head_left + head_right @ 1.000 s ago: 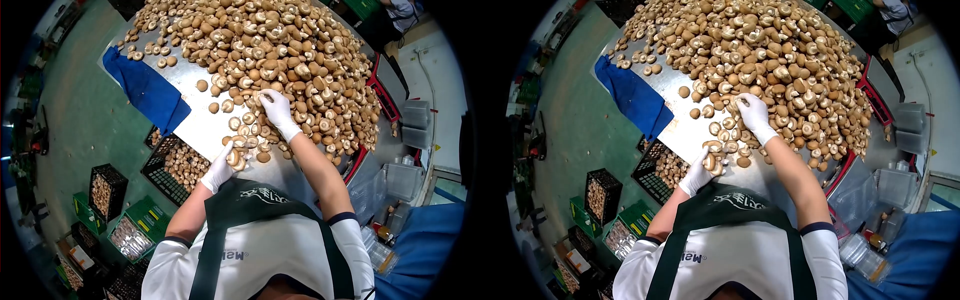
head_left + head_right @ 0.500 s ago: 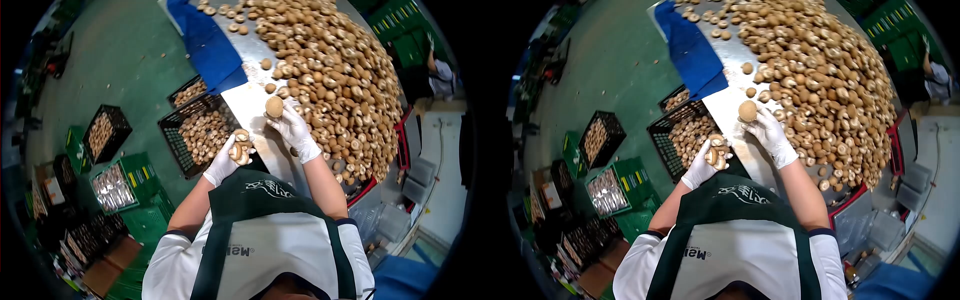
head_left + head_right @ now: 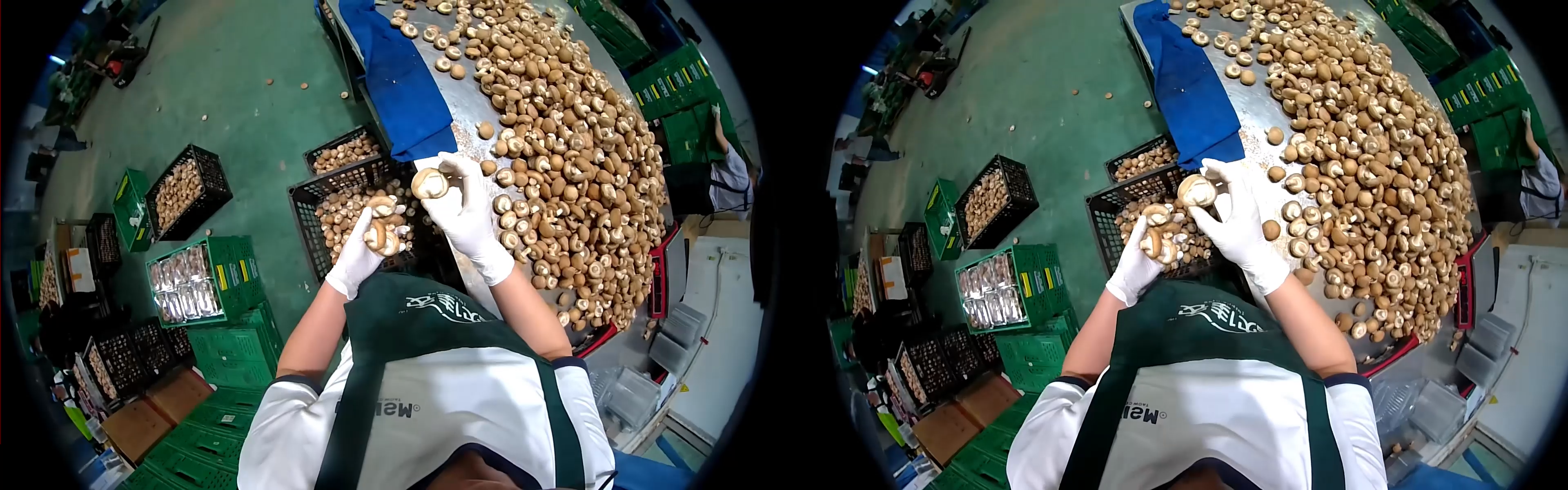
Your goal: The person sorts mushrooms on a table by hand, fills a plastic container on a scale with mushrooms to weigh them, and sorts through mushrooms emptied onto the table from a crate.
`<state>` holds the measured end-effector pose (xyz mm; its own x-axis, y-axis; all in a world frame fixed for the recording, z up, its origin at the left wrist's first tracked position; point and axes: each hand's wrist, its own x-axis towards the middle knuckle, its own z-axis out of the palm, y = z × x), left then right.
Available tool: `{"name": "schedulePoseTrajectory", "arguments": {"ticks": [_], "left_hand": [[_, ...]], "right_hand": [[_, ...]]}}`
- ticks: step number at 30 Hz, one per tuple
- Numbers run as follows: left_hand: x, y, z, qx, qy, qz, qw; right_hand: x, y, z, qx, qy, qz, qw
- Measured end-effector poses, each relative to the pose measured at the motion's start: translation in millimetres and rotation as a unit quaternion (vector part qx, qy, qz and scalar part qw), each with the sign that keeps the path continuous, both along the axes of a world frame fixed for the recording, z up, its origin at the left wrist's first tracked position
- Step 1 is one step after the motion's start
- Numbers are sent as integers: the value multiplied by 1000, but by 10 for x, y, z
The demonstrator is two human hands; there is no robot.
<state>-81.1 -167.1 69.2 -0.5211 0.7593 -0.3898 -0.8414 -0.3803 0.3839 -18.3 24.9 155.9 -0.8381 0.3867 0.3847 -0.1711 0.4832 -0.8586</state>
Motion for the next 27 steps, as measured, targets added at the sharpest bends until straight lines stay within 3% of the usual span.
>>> {"name": "schedulePoseTrajectory", "arguments": {"ticks": [13,19,21,23,25,27], "left_hand": [[162,132,-5,-23,1,-33,999],[318,110,-16,-117,1,-24,993],[359,208,-10,-100,3,-44,994],[362,309,-98,-46,96,-114,988],[547,686,392,-50,146,-216,964],[640,980,160,-108,139,-256,951]], "right_hand": [[227,51,-87,55,-38,28,997],[331,-87,-160,-38,-128,128,983],[472,-97,-253,-70,-129,124,981],[688,-38,-418,-50,-117,84,988],[1009,68,-291,-52,-119,38,991],[1383,174,-272,-63,-139,-57,987]]}}
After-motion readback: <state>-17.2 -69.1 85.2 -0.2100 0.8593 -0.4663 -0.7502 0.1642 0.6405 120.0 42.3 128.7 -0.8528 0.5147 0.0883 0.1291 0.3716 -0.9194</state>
